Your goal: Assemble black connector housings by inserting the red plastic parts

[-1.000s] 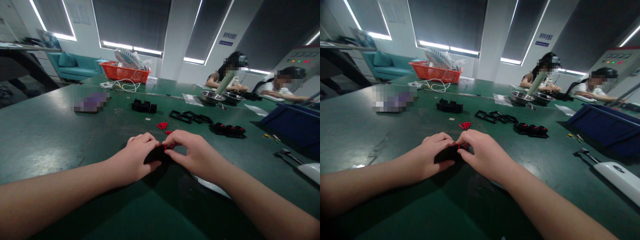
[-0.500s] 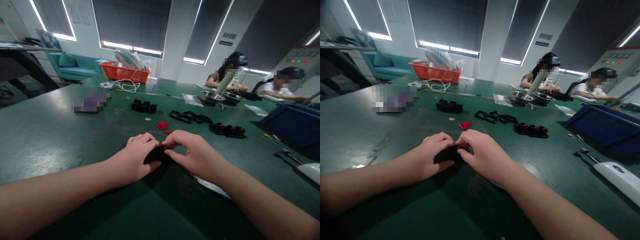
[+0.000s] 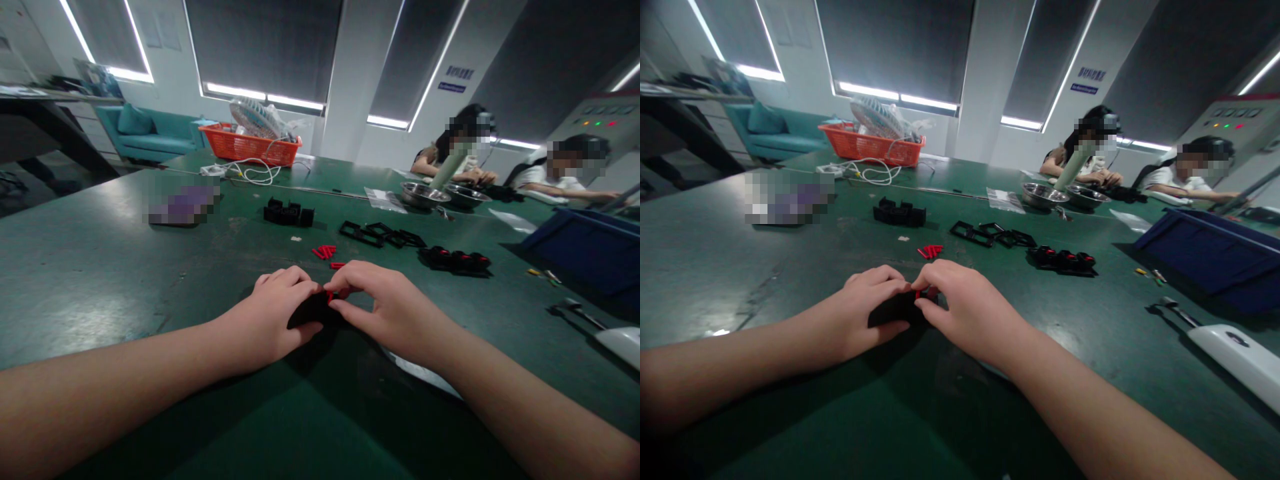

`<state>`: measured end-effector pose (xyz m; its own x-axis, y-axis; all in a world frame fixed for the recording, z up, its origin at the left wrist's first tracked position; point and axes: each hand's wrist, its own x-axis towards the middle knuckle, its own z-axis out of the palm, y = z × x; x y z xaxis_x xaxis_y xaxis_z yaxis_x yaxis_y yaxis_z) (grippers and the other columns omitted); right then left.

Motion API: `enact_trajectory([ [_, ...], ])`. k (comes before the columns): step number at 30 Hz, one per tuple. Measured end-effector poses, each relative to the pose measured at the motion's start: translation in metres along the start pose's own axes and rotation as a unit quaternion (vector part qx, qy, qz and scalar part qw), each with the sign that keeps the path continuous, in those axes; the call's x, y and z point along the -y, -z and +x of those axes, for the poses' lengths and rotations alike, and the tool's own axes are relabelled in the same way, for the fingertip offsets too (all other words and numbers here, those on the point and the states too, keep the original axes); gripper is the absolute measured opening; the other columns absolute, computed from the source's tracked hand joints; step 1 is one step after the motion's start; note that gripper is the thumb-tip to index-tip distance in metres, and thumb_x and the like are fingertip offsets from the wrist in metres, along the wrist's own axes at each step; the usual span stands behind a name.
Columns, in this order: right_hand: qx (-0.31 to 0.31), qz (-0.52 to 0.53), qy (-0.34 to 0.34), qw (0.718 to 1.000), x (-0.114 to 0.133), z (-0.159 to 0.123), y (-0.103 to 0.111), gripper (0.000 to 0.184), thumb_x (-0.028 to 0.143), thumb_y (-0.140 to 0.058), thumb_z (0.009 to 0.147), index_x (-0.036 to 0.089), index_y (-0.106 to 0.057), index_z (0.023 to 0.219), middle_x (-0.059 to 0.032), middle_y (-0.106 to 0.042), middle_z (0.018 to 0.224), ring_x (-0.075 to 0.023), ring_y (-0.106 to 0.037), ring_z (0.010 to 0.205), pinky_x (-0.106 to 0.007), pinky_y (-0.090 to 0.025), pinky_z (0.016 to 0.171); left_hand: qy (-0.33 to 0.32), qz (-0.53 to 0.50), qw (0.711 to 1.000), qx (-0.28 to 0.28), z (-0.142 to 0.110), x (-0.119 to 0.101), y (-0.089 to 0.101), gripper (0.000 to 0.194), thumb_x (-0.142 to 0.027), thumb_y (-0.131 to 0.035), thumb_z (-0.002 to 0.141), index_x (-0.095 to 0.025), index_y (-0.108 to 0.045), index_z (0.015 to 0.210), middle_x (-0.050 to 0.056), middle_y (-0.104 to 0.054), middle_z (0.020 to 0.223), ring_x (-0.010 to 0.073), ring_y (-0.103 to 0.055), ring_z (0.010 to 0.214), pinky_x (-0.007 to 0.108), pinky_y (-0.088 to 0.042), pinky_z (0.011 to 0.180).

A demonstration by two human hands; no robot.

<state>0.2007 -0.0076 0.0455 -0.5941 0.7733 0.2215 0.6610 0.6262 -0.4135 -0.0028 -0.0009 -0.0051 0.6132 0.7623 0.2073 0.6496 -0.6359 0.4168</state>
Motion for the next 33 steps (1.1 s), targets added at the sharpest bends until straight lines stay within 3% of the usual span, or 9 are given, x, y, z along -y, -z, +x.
enact_trajectory([
  [33, 0.005, -0.006, -0.002, 1.000, 0.0004, -0.0001, 0.0001, 0.009, 0.009, -0.064, 0.085, 0.017, -0.066, 0.089, -0.0055, -0.069, 0.093, -0.0186, -0.063, 0.089, -0.030, -0.048, 0.079, -0.001, 0.005, 1.000, -0.004, -0.0007, -0.0001, -0.0002, 0.024, -0.024, -0.063, 0.085, -0.022, -0.057, 0.108, 0.007, -0.058, 0.114, 0.0279, -0.054, 0.109, 0.050, -0.043, 0.098],
])
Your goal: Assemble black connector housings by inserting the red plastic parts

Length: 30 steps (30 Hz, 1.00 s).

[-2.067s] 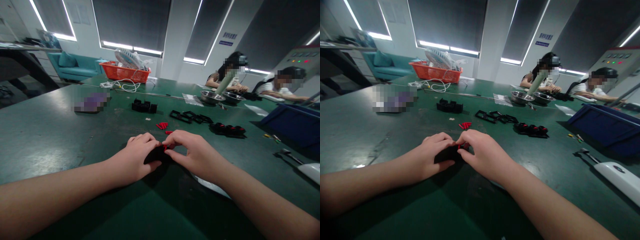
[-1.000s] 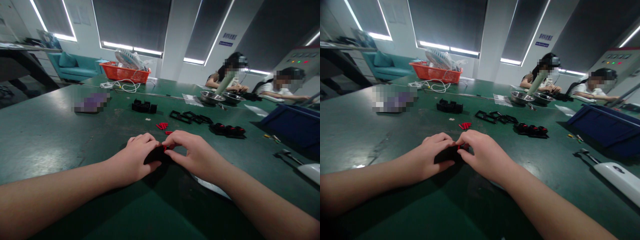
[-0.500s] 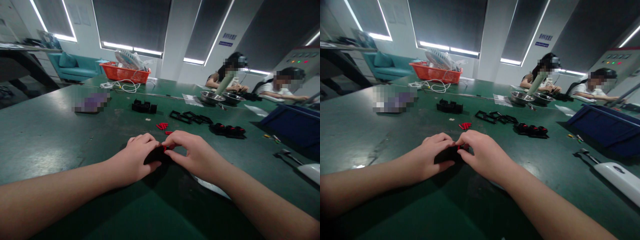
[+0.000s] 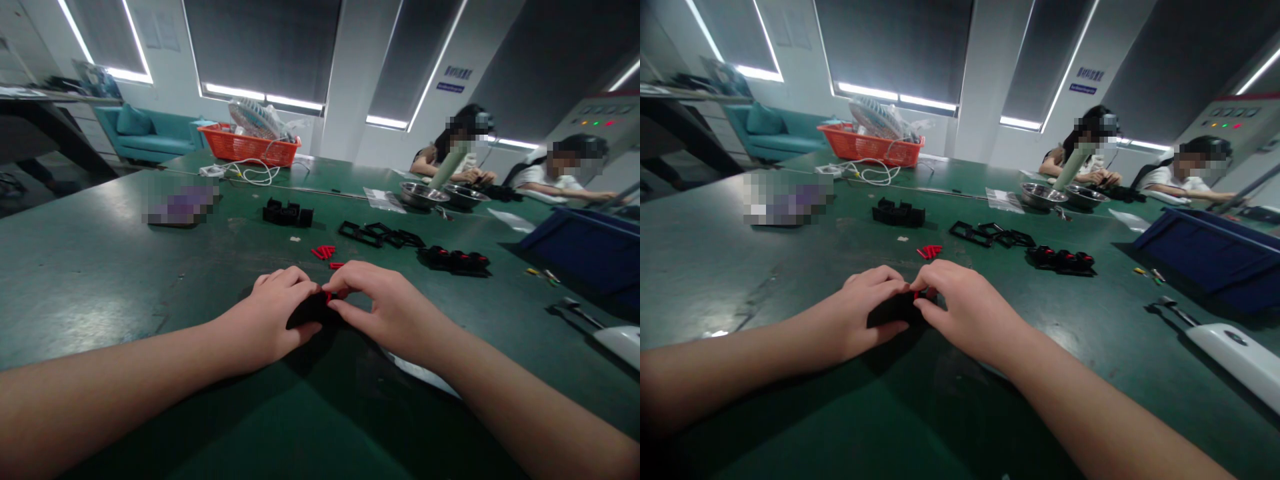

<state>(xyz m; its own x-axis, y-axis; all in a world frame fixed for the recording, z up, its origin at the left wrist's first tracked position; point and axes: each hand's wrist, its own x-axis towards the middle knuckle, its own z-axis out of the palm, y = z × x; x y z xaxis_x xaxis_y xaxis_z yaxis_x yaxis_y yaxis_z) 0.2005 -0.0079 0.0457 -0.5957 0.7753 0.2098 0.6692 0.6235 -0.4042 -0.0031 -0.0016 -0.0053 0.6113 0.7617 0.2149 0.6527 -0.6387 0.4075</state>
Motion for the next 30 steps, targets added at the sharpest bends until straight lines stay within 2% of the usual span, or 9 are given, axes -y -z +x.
enact_trajectory([
  [30, 0.008, -0.007, 0.001, 1.000, -0.0009, -0.0001, -0.0009, 0.009, 0.009, -0.062, 0.086, 0.016, -0.066, 0.091, -0.0058, -0.068, 0.094, -0.0183, -0.062, 0.089, -0.030, -0.047, 0.079, -0.002, -0.006, 1.000, 0.005, 0.0006, -0.0002, 0.0006, 0.024, -0.024, -0.062, 0.085, -0.021, -0.058, 0.109, 0.008, -0.057, 0.114, 0.0280, -0.054, 0.109, 0.051, -0.042, 0.099],
])
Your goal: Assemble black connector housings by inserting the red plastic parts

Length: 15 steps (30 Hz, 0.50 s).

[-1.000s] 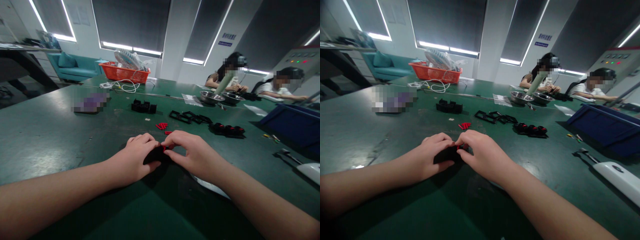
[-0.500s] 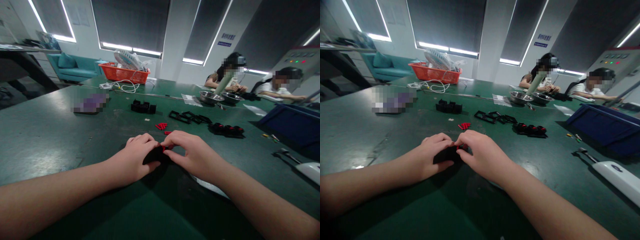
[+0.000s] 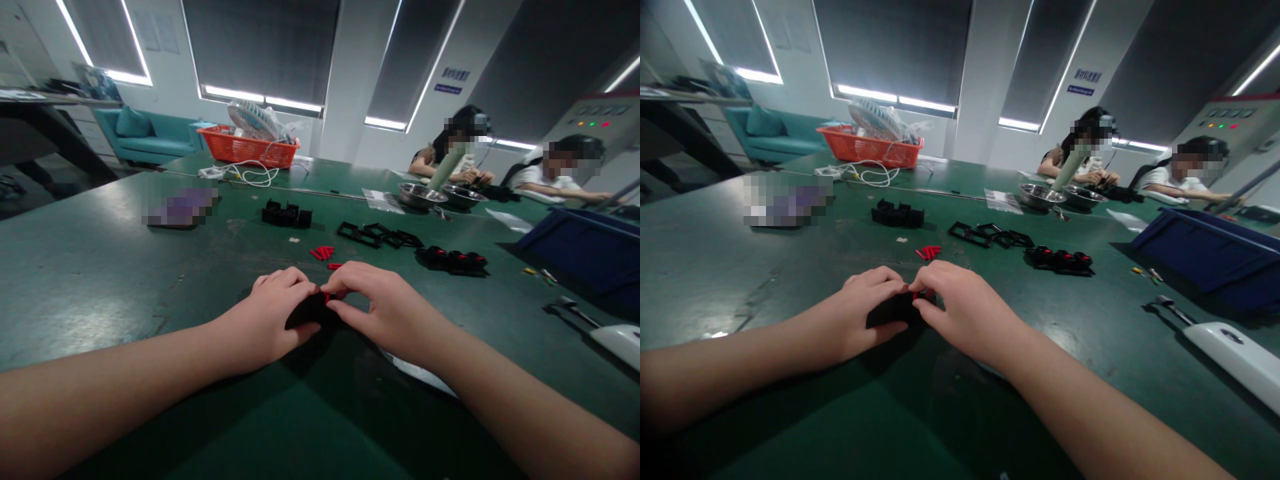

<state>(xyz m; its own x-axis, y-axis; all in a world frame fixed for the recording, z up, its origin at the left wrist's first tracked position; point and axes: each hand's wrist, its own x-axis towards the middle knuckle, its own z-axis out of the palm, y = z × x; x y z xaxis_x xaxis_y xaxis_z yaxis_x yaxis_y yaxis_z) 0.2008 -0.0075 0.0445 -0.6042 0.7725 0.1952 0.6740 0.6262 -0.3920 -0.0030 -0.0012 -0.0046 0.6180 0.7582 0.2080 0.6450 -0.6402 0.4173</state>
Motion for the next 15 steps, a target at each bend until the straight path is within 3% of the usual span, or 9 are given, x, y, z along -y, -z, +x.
enact_trajectory([
  [15, 0.005, -0.003, 0.001, 1.000, -0.0006, -0.0005, 0.0004, 0.007, 0.009, -0.063, 0.086, 0.013, -0.067, 0.090, -0.0068, -0.067, 0.094, -0.0190, -0.061, 0.089, -0.030, -0.047, 0.079, -0.005, 0.003, 1.000, -0.002, 0.0002, 0.0009, -0.0012, 0.022, -0.023, -0.062, 0.085, -0.019, -0.059, 0.107, 0.008, -0.057, 0.111, 0.0277, -0.053, 0.106, 0.051, -0.043, 0.096],
])
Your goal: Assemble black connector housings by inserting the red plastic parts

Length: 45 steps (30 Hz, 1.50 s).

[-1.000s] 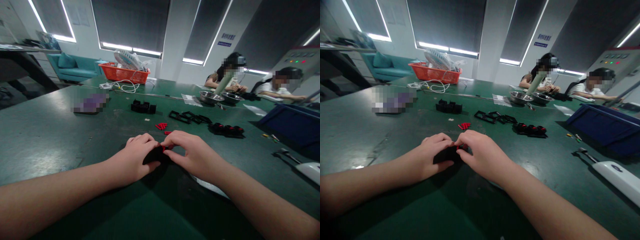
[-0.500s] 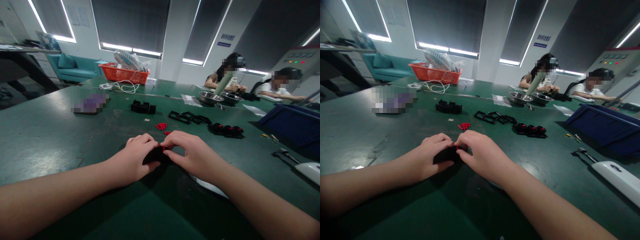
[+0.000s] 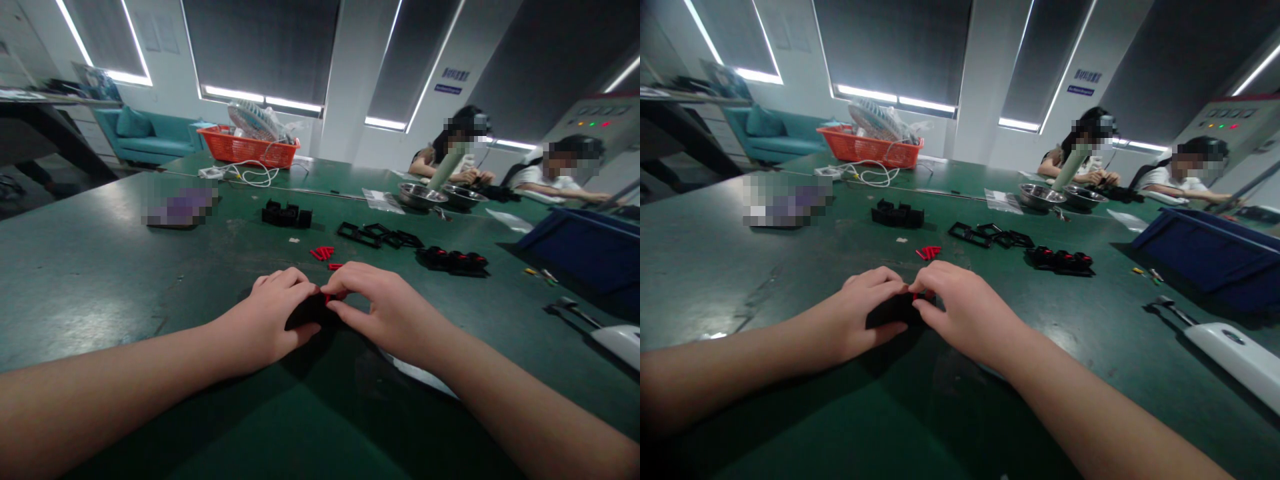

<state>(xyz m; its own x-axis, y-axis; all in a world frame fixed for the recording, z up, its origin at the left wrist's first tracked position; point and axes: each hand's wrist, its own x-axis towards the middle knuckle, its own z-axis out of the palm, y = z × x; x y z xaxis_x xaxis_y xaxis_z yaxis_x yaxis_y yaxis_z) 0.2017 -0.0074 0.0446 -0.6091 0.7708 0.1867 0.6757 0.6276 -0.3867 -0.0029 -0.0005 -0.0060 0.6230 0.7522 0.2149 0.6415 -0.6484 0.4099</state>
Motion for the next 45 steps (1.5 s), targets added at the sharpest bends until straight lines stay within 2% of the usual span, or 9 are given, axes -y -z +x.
enact_trajectory([
  [45, 0.000, -0.004, 0.001, 1.000, 0.0004, 0.0004, 0.0010, 0.008, 0.010, -0.062, 0.087, 0.016, -0.066, 0.091, -0.0060, -0.068, 0.095, -0.0186, -0.062, 0.090, -0.030, -0.047, 0.080, -0.001, 0.001, 1.000, -0.007, -0.0006, 0.0011, -0.0012, 0.022, -0.025, -0.061, 0.086, -0.021, -0.058, 0.108, 0.007, -0.057, 0.113, 0.0272, -0.054, 0.107, 0.050, -0.043, 0.097],
])
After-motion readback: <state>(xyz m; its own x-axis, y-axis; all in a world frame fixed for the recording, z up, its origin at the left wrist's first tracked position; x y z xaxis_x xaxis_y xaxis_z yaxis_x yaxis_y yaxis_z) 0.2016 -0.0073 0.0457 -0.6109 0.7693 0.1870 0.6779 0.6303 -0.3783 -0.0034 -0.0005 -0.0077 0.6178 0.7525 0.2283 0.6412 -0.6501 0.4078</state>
